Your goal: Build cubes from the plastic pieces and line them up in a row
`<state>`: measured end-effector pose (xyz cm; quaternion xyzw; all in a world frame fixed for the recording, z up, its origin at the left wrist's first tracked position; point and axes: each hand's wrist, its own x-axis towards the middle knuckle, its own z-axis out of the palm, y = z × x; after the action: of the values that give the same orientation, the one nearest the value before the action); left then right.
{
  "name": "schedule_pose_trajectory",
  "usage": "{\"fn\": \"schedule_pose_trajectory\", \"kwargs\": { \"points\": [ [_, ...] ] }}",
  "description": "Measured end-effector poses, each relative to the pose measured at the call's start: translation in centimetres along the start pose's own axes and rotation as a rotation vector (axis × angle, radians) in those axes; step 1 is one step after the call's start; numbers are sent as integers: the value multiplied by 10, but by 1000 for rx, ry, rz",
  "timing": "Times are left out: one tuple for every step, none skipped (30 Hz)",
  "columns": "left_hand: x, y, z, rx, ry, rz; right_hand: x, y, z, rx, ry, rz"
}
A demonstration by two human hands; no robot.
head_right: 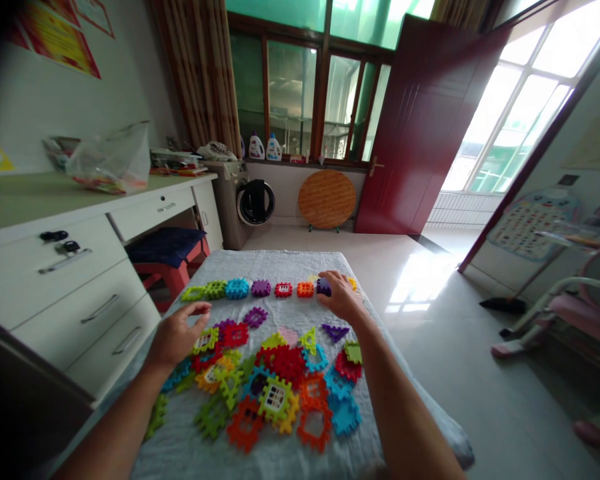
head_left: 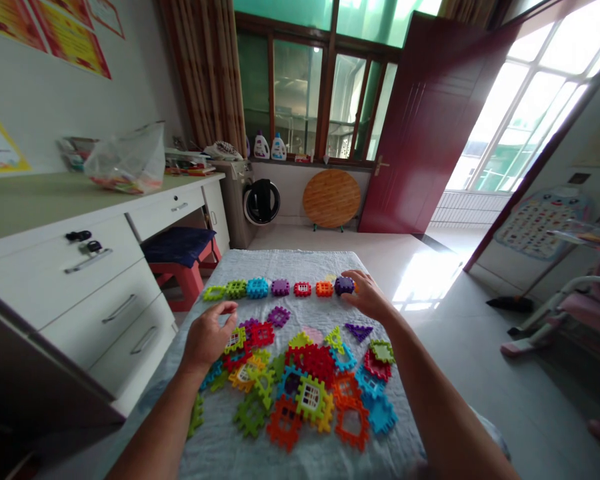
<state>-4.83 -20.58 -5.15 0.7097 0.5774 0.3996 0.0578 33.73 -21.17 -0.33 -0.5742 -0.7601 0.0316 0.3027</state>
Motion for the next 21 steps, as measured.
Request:
{"fn": "schedule_pose_trajectory", "kwargs": {
  "points": [
    [0,0,0,2,2,-1,-9,-1,-3,30,19,-20],
    [0,0,0,5,4,0,-18,-2,-6,54,32,-27],
    [0,1,-1,9,5,-1,-27,-2,-8,73,40,-20],
    [0,1,-1,15,4,-1,-35,0,-11,86,38,-3],
    [0,1,-1,21,1,-1,-43,1,-13,93,25,21],
    [0,0,-1,26,-2,-2,-49,3,-14,93,3,46],
    [0,0,-1,29,-5,-4,-55,5,-14,82,-29,69],
    [0,0,-1,31,-7,-7,-59,7,-13,59,-69,89],
    [0,0,0,31,-7,-8,-63,9,-11,28,-117,107],
    [0,-1,0,32,-7,-8,-65,10,-8,-7,-171,127],
    [0,-1,0,34,-5,-7,-67,10,-4,-41,-225,145],
    [0,-2,1,39,-4,-6,-69,11,1,-73,-274,163],
    [0,-2,1,47,-2,-5,-70,11,5,-101,-310,177],
    [0,-2,2,54,-1,-4,-71,11,10,-122,-328,187],
    [0,-3,2,60,0,-2,-71,12,14,-134,-327,193],
    [-1,-3,3,65,0,-1,-71,12,17,-135,-311,197],
    [-1,-2,3,65,-1,0,-72,13,20,-125,-287,199],
    [-1,-2,3,64,-2,2,-72,13,22,-108,-259,198],
    [-1,-1,3,62,-3,2,-72,13,23,-87,-227,195],
    [-1,-1,3,59,-4,3,-71,13,24,-67,-192,190],
    [-1,0,3,56,-5,3,-71,13,25,-51,-158,181]
  ]
}}
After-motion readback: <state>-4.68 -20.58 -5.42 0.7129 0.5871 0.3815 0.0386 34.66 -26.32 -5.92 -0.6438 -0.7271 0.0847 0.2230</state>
